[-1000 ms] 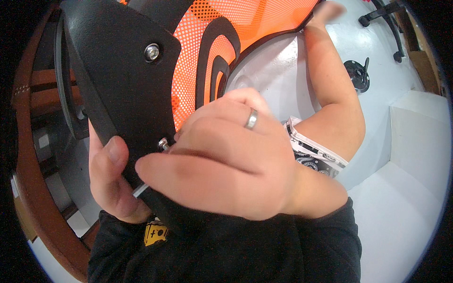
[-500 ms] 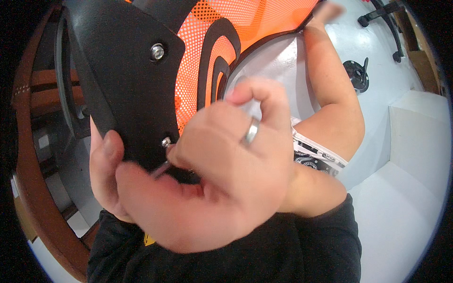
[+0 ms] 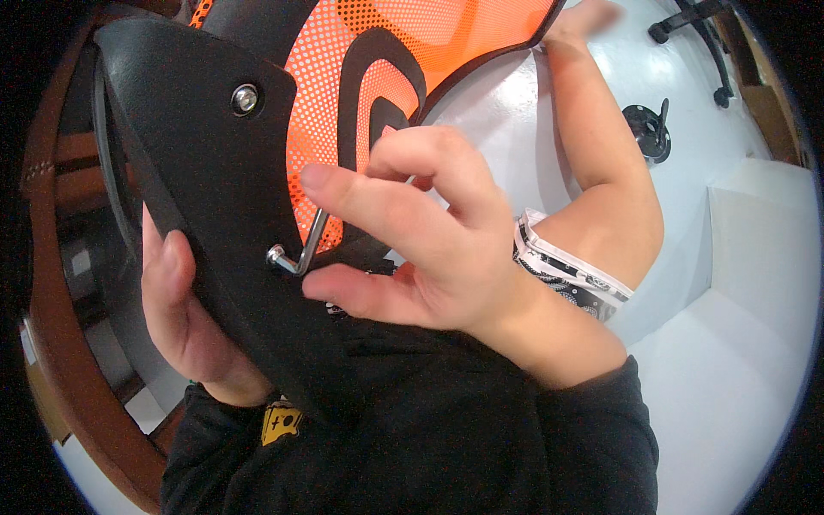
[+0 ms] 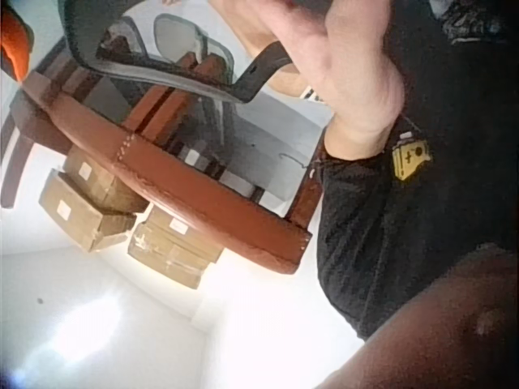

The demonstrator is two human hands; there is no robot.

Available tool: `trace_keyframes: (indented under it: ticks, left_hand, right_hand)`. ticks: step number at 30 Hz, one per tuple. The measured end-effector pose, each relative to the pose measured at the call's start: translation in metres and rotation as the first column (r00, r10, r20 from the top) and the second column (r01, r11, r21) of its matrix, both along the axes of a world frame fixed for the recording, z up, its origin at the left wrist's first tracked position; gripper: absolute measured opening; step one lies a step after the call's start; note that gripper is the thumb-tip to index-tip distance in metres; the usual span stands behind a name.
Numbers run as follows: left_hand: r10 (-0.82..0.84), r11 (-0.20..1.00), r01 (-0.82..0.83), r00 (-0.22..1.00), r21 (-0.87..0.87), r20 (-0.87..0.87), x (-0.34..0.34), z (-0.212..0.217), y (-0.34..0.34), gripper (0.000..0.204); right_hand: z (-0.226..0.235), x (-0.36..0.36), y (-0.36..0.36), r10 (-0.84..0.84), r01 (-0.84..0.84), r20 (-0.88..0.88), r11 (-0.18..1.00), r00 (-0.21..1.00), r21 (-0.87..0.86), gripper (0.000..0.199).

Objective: The person assembles an orange mesh office chair by tightening screws on the backrest frame using an Allen key. They then attach the backrest to the seat base and secure it with bolts.

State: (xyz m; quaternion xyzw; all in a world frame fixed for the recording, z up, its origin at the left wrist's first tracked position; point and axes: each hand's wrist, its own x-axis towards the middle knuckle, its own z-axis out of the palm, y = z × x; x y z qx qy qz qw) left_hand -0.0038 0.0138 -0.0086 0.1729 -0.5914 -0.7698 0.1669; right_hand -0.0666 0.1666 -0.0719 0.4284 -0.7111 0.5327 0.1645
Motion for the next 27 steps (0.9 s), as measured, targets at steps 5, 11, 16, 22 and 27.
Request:
trace_keyframes:
  ticks: [5, 11, 16, 22, 27]
  left_hand:
    - [-0.004, 1.0, 0.004, 1.0, 0.014, -0.007, 0.001, -0.003, -0.005, 0.058]
    - [-0.033, 0.998, 0.031, 0.999, 0.057, 0.042, 0.005, 0.003, -0.013, 0.083]
    - [-0.044, 0.996, 0.041, 0.999, 0.078, 0.031, 0.006, 0.004, -0.017, 0.085]
    - [0.077, 0.994, -0.077, 0.997, -0.078, 0.005, 0.002, -0.004, -0.005, 0.057]
    - [0.019, 0.992, -0.015, 0.999, -0.125, 0.028, 0.005, 0.0, -0.012, 0.057]
  right_hand:
    - [-0.016, 0.01, -0.012, -0.127, 0.129, 0.029, 0.991, 0.991, -0.045, 0.036]
    - [-0.007, 0.03, -0.021, 0.059, -0.048, 0.239, 0.997, 0.969, -0.052, 0.017]
    - [0.003, 0.033, -0.021, 0.041, -0.041, 0.281, 0.999, 0.959, -0.005, 0.016]
    - [0.008, 0.028, -0.024, 0.093, -0.087, 0.345, 0.996, 0.934, -0.035, 0.017]
    - [-0.001, 0.023, -0.015, 0.225, -0.218, 0.046, 0.967, 0.973, -0.131, 0.02]
